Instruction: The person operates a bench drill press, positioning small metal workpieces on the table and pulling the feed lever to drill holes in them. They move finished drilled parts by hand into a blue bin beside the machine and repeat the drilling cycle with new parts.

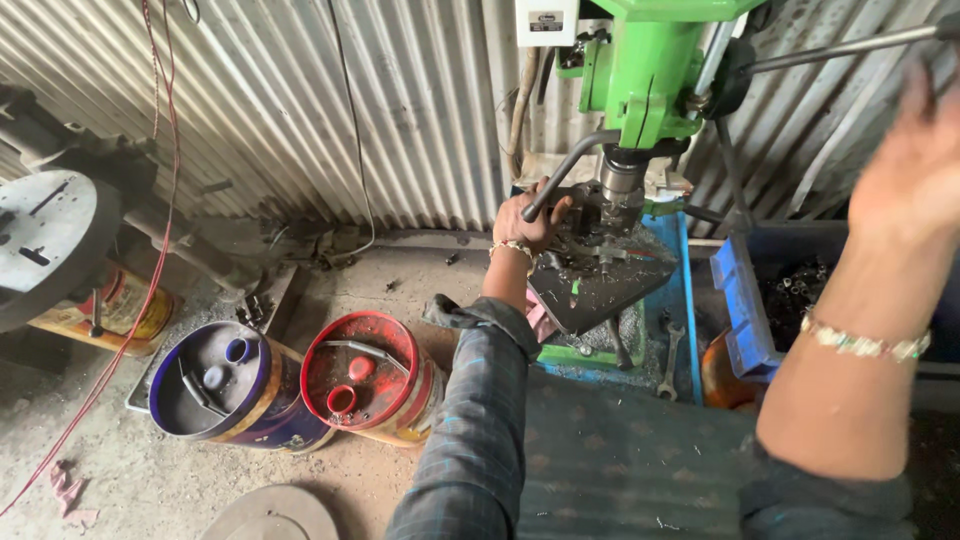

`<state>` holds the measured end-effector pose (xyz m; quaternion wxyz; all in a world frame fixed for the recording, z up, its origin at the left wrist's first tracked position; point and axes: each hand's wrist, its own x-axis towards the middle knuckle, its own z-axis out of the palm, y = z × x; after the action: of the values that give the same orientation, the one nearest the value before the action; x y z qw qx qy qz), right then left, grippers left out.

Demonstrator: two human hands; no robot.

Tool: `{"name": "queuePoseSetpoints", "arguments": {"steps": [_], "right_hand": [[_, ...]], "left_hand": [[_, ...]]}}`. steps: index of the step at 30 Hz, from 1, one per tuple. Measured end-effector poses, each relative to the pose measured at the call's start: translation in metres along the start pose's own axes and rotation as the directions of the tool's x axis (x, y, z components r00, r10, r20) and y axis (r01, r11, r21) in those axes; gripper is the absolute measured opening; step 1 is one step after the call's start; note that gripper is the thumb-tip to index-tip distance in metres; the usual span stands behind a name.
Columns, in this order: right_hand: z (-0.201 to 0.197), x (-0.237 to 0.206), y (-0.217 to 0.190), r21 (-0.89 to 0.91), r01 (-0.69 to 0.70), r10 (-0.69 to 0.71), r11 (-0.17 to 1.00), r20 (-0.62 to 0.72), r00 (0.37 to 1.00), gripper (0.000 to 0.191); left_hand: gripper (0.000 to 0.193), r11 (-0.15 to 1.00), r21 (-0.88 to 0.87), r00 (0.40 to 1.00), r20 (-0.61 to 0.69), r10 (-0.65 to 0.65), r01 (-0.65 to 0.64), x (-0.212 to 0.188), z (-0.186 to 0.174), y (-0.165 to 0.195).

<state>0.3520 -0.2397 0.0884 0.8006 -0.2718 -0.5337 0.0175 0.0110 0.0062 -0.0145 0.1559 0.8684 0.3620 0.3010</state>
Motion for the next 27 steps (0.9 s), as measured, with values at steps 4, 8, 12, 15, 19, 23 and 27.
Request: {"name": "queuePoseSetpoints", "arguments": {"steps": [4,8,12,15,19,23,27], "right_hand": [[0.042,0.035,-0.024,0.312,-0.246,0.251,0.918,0.027,0.968,0.024],[0.077,0.001,-0.063,0.283,-0.270,0.300,0.920,-0.066,0.952,0.022],[0.102,-0.033,-0.083,0.190,-0.224,0.250,0.956,-0.125,0.960,0.022],[0.111,-0.039,-0.088,0.185,-0.226,0.255,0.956,-0.155,0.954,0.019],[0.115,-0.042,-0.089,0.163,-0.219,0.241,0.962,-0.133,0.961,0.017],[0.116,-0.048,-0.087,0.159,-0.210,0.228,0.965,-0.111,0.967,0.017],[0.117,-0.052,-0.085,0.169,-0.208,0.230,0.963,-0.124,0.965,0.015]], "left_hand": [[0.067,1.000,0.028,0.999,0.041,-0.008,0.007,0.001,-0.011,0.009],[0.068,0.997,0.068,0.997,0.074,-0.030,0.025,0.002,-0.021,0.017],[0.067,0.992,0.106,0.992,0.104,-0.073,0.062,0.000,-0.025,0.021],[0.064,0.997,0.071,1.000,0.019,-0.007,0.006,-0.001,-0.023,0.018],[0.062,0.994,0.099,0.995,0.088,-0.055,0.046,-0.001,-0.015,0.009],[0.054,0.999,0.032,0.999,0.027,-0.033,0.032,-0.001,-0.007,0.000],[0.056,0.998,0.005,0.997,0.039,-0.063,0.063,-0.001,-0.005,-0.003]]}}
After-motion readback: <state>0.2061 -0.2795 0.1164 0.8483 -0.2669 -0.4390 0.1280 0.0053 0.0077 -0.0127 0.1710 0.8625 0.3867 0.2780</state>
